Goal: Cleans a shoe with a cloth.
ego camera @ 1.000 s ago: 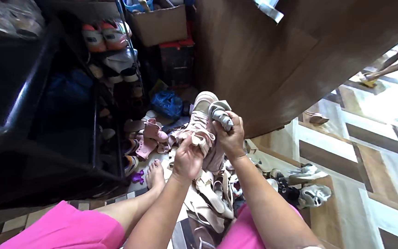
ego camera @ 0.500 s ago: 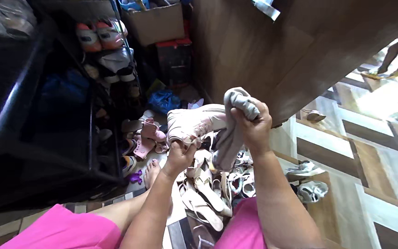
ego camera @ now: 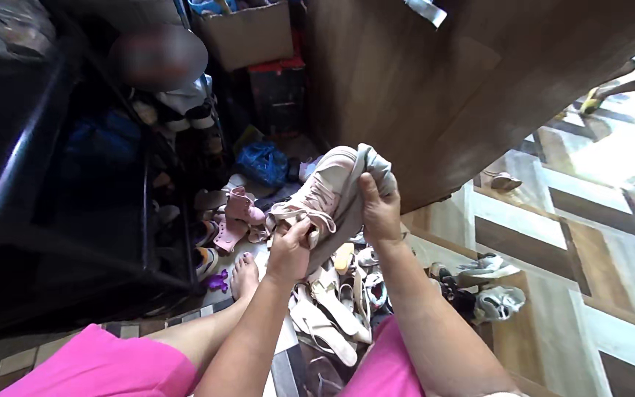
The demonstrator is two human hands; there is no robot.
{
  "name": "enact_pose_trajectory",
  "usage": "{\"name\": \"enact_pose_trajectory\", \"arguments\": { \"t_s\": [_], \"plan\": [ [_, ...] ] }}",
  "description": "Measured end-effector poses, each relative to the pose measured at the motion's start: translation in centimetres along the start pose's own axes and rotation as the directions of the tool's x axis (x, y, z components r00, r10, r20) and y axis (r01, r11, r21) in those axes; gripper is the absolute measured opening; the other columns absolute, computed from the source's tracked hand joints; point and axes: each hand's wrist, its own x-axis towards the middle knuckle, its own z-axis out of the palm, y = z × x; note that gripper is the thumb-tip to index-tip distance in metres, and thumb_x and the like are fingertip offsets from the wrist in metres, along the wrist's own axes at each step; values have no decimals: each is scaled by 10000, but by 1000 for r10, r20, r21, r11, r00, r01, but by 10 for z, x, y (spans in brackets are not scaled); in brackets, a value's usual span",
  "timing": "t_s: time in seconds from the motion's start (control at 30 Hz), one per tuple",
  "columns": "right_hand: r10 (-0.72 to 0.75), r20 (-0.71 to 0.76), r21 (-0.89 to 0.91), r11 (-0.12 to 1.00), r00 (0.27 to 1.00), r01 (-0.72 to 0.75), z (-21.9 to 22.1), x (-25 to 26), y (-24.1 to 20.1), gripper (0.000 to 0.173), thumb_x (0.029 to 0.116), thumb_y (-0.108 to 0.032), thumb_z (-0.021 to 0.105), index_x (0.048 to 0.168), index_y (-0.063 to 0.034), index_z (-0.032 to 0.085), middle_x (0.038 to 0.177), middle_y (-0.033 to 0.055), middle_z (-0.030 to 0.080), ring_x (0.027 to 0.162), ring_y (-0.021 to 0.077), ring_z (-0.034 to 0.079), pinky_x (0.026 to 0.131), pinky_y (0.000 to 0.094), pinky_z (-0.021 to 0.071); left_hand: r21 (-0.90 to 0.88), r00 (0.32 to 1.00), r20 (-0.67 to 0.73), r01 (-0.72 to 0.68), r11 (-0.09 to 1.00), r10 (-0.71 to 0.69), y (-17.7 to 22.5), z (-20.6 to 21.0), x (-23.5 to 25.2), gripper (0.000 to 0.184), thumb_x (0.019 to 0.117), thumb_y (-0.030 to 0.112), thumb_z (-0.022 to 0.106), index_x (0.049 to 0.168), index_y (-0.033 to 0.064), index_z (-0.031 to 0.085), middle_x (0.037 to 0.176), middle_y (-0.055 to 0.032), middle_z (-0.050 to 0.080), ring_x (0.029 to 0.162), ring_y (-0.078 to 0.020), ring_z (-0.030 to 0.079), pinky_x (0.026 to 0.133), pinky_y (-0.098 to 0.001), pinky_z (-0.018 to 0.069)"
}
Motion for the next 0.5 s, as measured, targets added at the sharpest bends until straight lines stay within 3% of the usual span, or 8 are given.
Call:
{"name": "enact_pose_trajectory", "arguments": {
  "t_s": [0.1, 0.2, 0.27, 0.4, 0.5],
  "plan": [
    [98, -12, -7, 995, 995, -98, 13, -12, 20, 417, 988, -294, 692, 1335, -122, 538, 1072, 1, 672, 915, 82, 673, 823, 318, 597, -235, 974, -190, 78, 969, -125, 5, 8, 4, 205, 1046, 56, 388, 1082, 76, 589, 947, -69, 689, 878, -172, 694, 819, -369, 594],
    [241, 40, -87, 968, 970, -237, 23, -21, 30, 381, 1006, -246, 668, 1323, -70, 550, 1051, 45, 675, 904, 102, 667, 831, 337, 585, -374, 952, -258, 58, 925, -164, 14, 4, 12, 253, 1063, 142, 387, 995, 87, 625, 859, -64, 700, 783, -160, 710, 736, -333, 615],
    [239, 81, -202, 955, 968, -219, 24, -21, 29, 387, 996, -239, 681, 1318, -53, 574, 1068, 63, 682, 925, 108, 663, 855, 351, 573, -424, 953, -265, 22, 905, -147, 18, -2, 17, 287, 1074, 186, 369, 989, 89, 625, 853, -63, 690, 788, -166, 703, 758, -342, 611],
    [-45, 132, -318, 944, 990, 86, 21, -18, 24, 469, 971, -255, 707, 1369, -45, 575, 1240, 143, 627, 1090, 183, 638, 935, 392, 549, -433, 972, -225, -44, 900, -61, 17, -7, 18, 330, 1078, 218, 337, 1000, 105, 637, 885, -47, 696, 850, -165, 705, 812, -359, 601],
    [-300, 350, -374, 824, 888, 425, 30, -26, 25, 487, 858, -146, 760, 1308, 0, 644, 1149, 208, 628, 1058, 275, 632, 906, 439, 548, -353, 978, -197, -10, 936, -64, 19, 2, 12, 353, 1089, 232, 327, 1010, 103, 646, 893, -45, 705, 830, -158, 708, 789, -348, 606]
  ]
}}
